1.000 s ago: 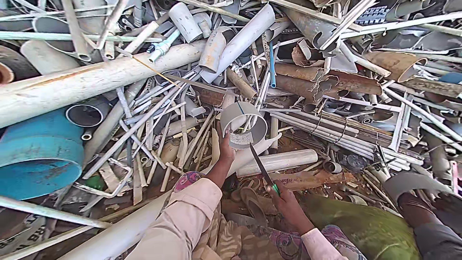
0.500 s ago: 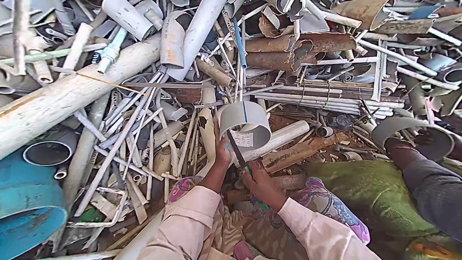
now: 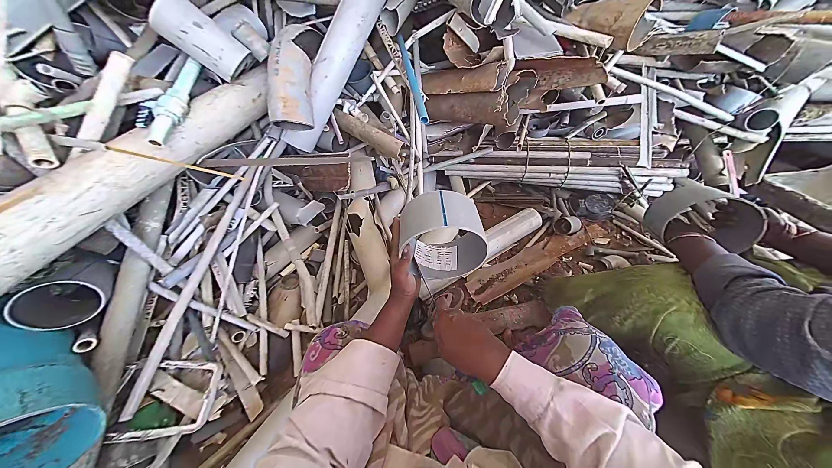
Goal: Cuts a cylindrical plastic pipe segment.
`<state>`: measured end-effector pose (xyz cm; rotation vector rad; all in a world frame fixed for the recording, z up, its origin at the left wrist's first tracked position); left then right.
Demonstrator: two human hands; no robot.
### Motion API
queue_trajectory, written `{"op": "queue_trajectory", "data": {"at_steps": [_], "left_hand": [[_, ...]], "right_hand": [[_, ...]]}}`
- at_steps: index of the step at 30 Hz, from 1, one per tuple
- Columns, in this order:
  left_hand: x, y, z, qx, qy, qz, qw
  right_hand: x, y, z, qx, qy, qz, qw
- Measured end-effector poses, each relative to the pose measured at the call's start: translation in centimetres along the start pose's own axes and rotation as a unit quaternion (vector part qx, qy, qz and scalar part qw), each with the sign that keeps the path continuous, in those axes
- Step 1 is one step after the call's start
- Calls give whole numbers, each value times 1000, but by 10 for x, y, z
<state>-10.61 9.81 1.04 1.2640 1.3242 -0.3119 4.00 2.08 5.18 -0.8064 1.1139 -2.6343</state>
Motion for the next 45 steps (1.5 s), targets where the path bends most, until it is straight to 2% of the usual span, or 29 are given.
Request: {"op": "queue_trajectory", "data": {"at_steps": [3, 6, 8, 11, 14, 20, 23, 27, 30, 34, 39, 45], "left_hand": [[-4, 0, 0, -23, -10, 7, 1000], [-12, -3, -1, -61, -7, 48, 997], [-12, -4, -4, -63, 0, 74, 995], [-8, -7, -5, -49, 11, 36, 998], [-1, -4, -3, -27, 11, -24, 999], [17, 14, 11, 32, -27, -43, 998], [12, 0, 2, -15, -19, -68, 997], [-9, -17, -6, -99, -24, -36, 994], [-14, -16, -9, -66, -6, -13, 998], [-14, -17, -17, -32, 20, 15, 999], [-16, -20, -16, -40, 17, -2, 999], [-10, -12, -14, -4, 33, -36, 999]], "right_hand": [[-7, -2, -7, 4, -59, -118, 991], [-19, -1, -21, 33, -136, -303, 943], [-22, -2, -25, 50, -142, -340, 928], [-21, -2, -25, 54, -134, -305, 941], [-20, -3, -27, 58, -135, -314, 938], [-16, -14, -42, 2, -85, -251, 964], [-10, -6, -37, 32, -91, -265, 960], [-2, 11, -20, 81, -116, -267, 953], [-6, 9, -15, 90, -115, -268, 952], [-21, 6, -11, 88, -114, -334, 931], [-23, 8, -11, 45, -123, -219, 967], [-18, -1, -10, 49, -47, -38, 997]]}}
Point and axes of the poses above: each hand's wrist, its own z-axis away from the middle knuckle, its own y-axis out of the palm, x = y × z, the point moved 8 cm from there along -z, towards the middle knuckle, and after that the axes turned 3 degrees about -z, right-handed, at the moved point
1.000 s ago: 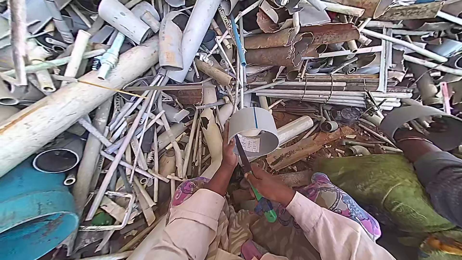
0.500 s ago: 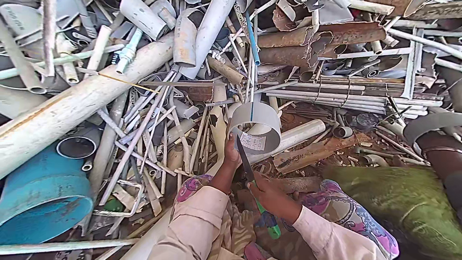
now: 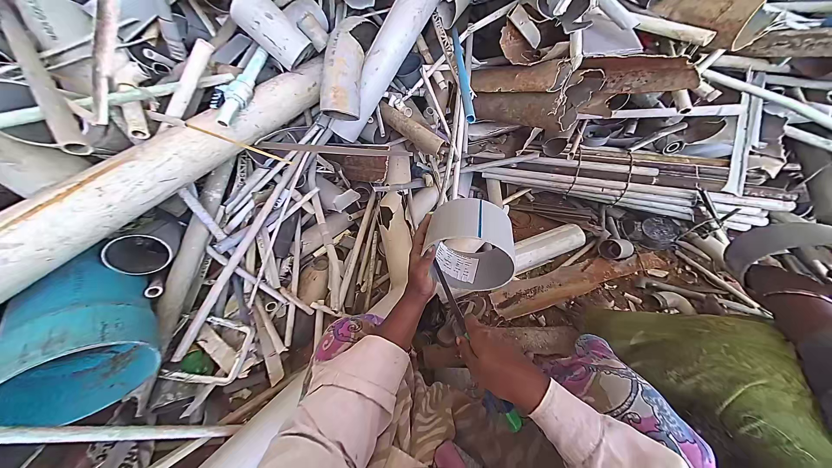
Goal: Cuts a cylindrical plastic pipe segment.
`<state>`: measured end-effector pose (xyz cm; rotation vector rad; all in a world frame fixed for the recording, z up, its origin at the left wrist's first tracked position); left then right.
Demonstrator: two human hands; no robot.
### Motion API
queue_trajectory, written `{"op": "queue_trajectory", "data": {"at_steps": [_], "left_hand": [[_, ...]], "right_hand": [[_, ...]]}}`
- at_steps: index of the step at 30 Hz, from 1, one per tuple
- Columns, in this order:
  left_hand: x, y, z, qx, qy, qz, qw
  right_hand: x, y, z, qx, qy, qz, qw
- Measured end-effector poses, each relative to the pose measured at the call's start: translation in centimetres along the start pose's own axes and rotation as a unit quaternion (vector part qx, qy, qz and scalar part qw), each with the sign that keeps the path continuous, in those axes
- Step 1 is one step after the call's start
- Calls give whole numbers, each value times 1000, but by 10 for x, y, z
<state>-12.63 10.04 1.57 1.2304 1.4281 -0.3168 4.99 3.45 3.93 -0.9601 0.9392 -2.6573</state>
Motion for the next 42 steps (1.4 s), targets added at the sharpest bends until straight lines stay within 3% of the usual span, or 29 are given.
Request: {"op": "queue_trajectory", "data": {"at_steps": [5, 9, 17, 24, 32, 37, 42], "left_hand": [[5, 4, 3, 29, -5, 4, 1000], [11, 0, 5, -7, -39, 8, 999], [16, -10, -1, -31, -65, 35, 997], [25, 24, 13, 56, -38, -22, 997], [41, 61, 32, 194, -13, -98, 976], [53, 59, 46, 131, -81, -131, 979], [57, 60, 43, 124, -72, -181, 973]], "right_hand": [[-1, 4, 0, 15, 34, 48, 998], [0, 7, -3, 7, 74, 93, 993], [-17, -14, 13, -6, -2, 15, 1000], [-60, 0, 39, -2, 9, 35, 999], [-75, 0, 60, 36, 32, 32, 998], [-82, 6, 58, 54, 18, 8, 998], [-89, 2, 48, 69, -10, -29, 997]]}}
Point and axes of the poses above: each hand's wrist, its own z-axis away from the middle knuckle, its own y-axis out of the palm, x = y × z, the point moved 8 cm from there along -z, towards the middle knuckle, and after that the axes turned 3 degrees about -z, right-handed, at the moved point
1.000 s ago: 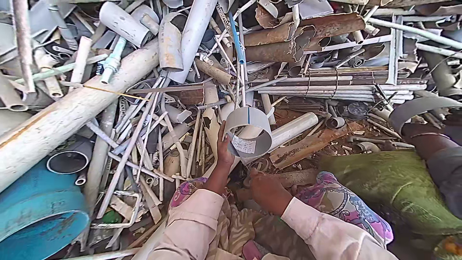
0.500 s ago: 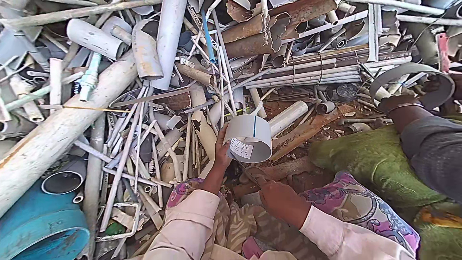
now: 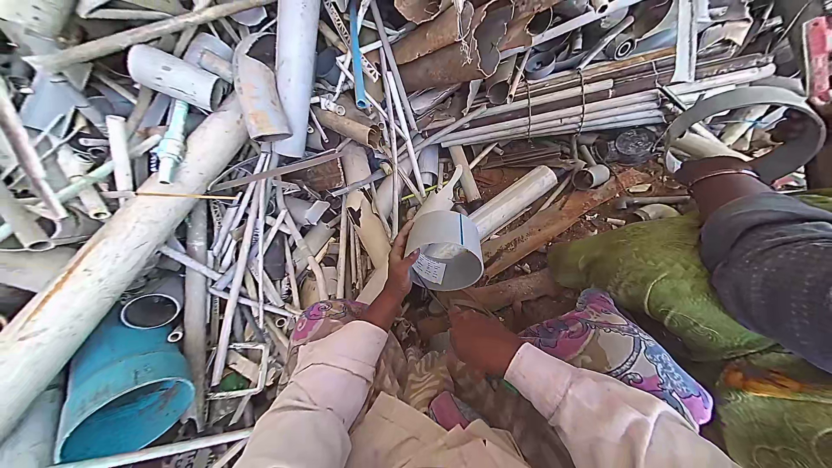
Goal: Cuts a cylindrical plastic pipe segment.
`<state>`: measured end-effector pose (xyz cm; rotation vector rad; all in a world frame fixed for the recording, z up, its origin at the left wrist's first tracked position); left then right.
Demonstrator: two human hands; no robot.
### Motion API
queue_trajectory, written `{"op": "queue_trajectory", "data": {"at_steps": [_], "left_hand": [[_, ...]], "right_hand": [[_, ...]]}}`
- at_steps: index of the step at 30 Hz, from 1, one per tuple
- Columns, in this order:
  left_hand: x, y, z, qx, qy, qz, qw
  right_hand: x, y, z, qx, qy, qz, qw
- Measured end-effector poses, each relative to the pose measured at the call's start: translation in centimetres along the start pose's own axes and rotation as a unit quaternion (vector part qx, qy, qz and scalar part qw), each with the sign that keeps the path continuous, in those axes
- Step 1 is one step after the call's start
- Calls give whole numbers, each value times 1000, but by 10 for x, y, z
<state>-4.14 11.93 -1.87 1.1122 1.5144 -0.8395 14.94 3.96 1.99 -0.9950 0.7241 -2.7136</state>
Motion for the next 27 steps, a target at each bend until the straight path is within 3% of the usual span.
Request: {"op": "queue_trajectory", "data": {"at_steps": [5, 13, 20, 27], "left_hand": [[-14, -1, -5, 11, 47, -16, 999], [3, -5, 8, -8, 13, 0, 1000], [1, -46, -3, -93, -8, 41, 995], [-30, -96, -24, -89, 61, 49, 993]], "right_hand": [[-3, -5, 6, -2, -13, 11, 1000], [4, 8, 4, -17, 7, 33, 999], [41, 33, -21, -54, 46, 72, 995], [69, -11, -47, -43, 1, 87, 995]]}}
Point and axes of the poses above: each hand's wrist, its own z-axis away from the middle knuckle, its own y-axis out of the palm, x = y × z, the point moved 8 cm from there along -z, towards the middle knuckle, and after that the axes turned 3 degrees about -z, right-handed, at the moved point
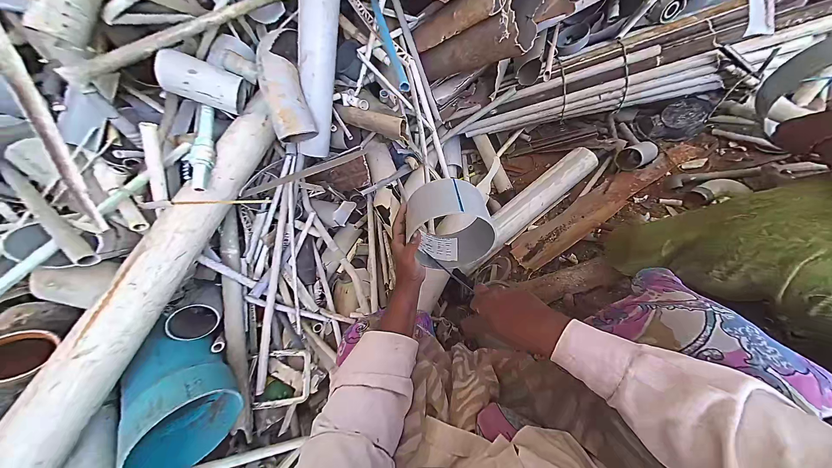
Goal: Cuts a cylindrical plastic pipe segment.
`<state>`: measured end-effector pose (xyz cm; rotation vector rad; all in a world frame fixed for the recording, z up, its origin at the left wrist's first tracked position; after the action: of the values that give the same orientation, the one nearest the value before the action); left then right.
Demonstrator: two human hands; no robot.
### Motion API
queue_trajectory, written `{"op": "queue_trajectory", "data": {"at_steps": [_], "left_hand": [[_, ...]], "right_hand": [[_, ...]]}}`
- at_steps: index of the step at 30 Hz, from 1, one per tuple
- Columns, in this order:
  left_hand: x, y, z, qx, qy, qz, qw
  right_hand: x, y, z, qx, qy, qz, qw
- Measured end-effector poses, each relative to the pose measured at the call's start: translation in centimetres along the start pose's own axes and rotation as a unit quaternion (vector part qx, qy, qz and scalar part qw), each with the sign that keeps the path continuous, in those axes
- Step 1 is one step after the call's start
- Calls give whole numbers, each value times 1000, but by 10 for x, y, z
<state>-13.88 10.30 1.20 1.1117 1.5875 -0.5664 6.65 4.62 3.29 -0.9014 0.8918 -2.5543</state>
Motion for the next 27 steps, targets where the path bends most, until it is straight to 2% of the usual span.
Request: {"op": "queue_trajectory", "data": {"at_steps": [3, 10, 15, 21, 27], "left_hand": [[-12, -11, -6, 12, 11, 9, 1000], [-16, -19, -7, 6, 6, 0, 1000], [-4, -12, 0, 3, -15, 10, 1000], [2, 5, 8, 39, 7, -45, 998], [15, 6, 11, -9, 2, -54, 999]], "right_hand": [[6, -9, -6, -3, -15, 20, 1000], [9, 0, -8, -27, -51, 42, 997], [7, 9, -4, -15, 13, 44, 999], [7, 18, -5, -2, 13, 14, 1000], [13, 24, -3, 13, 27, -10, 999]]}}
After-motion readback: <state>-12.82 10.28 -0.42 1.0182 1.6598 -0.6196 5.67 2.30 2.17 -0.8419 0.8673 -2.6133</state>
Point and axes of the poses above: each hand's wrist, its own z-axis away from the middle knuckle, its own y-axis out of the palm, x = y × z, the point moved 8 cm from there along -z, towards the middle knuckle, and after that the axes turned 3 degrees about -z, right-handed, at the moved point
